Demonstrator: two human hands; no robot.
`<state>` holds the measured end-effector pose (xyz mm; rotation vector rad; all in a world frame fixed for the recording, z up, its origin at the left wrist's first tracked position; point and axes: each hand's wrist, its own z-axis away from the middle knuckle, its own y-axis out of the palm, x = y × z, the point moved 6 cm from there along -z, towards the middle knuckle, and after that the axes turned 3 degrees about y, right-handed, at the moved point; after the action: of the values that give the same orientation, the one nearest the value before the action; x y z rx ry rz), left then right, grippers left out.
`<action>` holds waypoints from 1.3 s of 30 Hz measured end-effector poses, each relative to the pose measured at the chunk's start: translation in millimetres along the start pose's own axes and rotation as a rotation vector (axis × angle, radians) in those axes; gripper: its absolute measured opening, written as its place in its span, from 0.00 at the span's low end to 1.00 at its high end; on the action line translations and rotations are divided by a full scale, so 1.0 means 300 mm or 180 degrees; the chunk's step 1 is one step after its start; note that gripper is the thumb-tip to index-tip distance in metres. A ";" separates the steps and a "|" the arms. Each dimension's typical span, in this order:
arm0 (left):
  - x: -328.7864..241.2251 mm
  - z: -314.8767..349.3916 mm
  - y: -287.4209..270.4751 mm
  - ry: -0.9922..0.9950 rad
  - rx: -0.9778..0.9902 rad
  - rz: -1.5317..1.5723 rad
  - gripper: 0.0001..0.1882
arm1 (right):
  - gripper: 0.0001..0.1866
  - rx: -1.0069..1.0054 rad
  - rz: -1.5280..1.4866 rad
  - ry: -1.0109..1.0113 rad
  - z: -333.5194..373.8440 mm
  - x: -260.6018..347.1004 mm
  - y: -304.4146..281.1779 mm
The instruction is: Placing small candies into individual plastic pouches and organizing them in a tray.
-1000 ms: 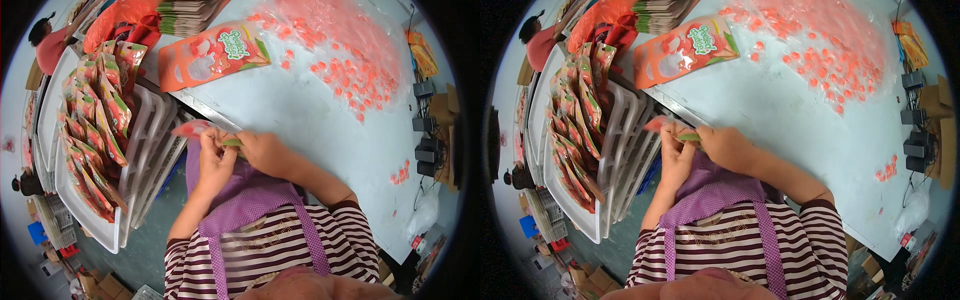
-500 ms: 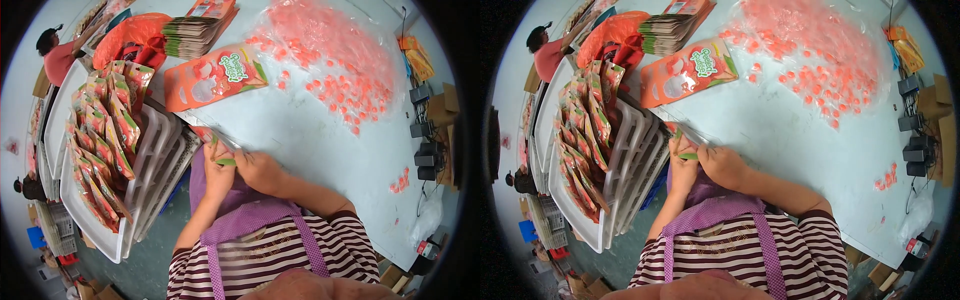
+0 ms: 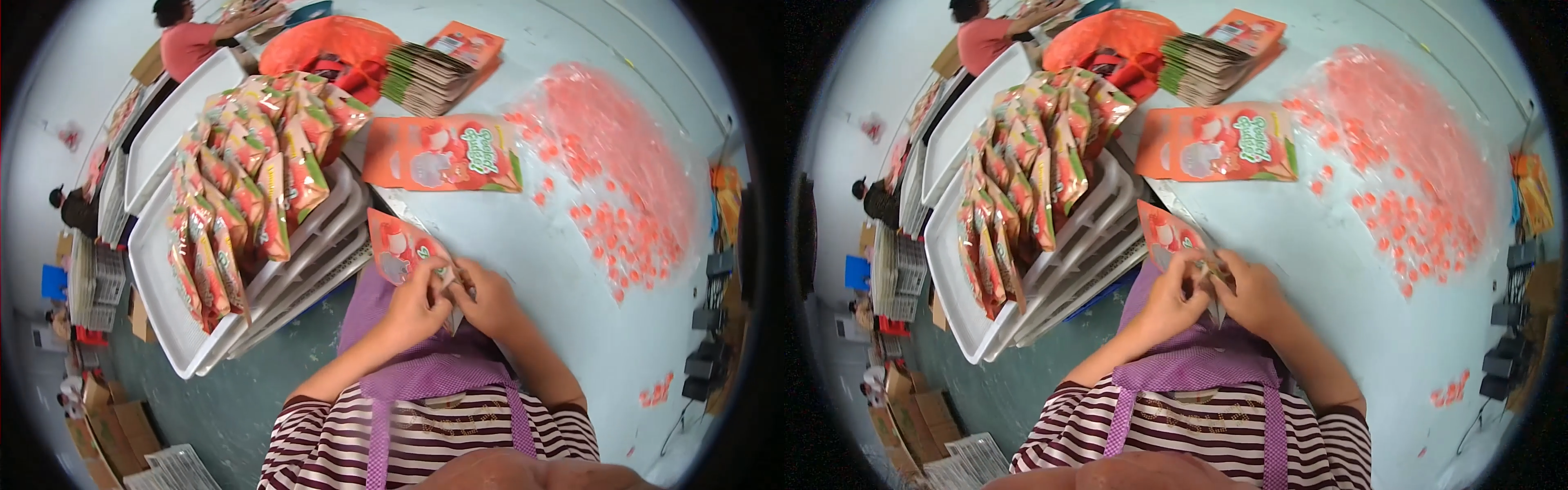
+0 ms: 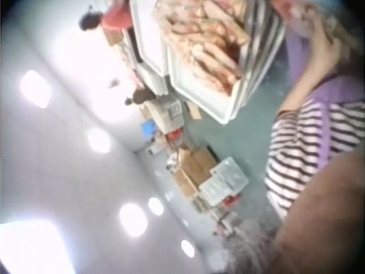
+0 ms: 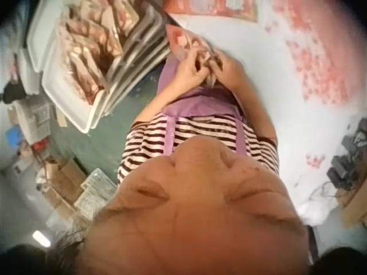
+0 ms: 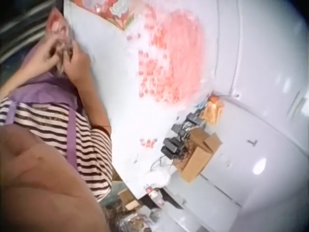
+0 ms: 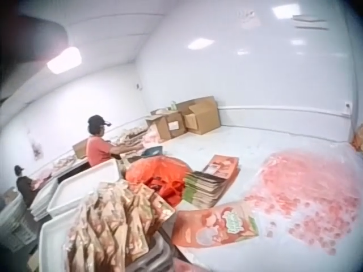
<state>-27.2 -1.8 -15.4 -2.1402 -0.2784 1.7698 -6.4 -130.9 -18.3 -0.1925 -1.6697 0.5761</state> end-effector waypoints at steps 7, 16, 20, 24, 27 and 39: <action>-0.024 0.023 -0.061 -0.0017 0.0228 -0.0024 0.26 | 0.15 0.0632 0.0125 0.0281 0.009 -0.022 0.004; -0.145 0.009 -0.056 0.1259 0.0748 -0.0628 0.32 | 0.19 0.0347 -0.0904 0.0265 -0.001 0.000 0.014; -0.179 0.028 -0.053 0.1561 0.1148 -0.0144 0.26 | 0.19 0.0212 -0.1205 0.0093 0.037 0.051 0.015; -0.168 0.015 -0.123 0.1797 0.0987 -0.1349 0.22 | 0.18 0.0241 -0.0601 0.0042 -0.011 -0.034 -0.031; -0.164 0.014 -0.103 0.2080 0.1003 -0.1902 0.19 | 0.16 0.0029 -0.0320 0.0204 -0.003 -0.036 -0.033; -0.124 0.066 -0.154 0.1678 0.1413 -0.2349 0.22 | 0.14 0.0676 -0.0394 0.0416 0.010 0.009 0.054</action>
<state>-50.7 29.8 32.9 -1.7611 -0.4153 0.7430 -13.1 -116.6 -23.9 0.0270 -1.4716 0.6290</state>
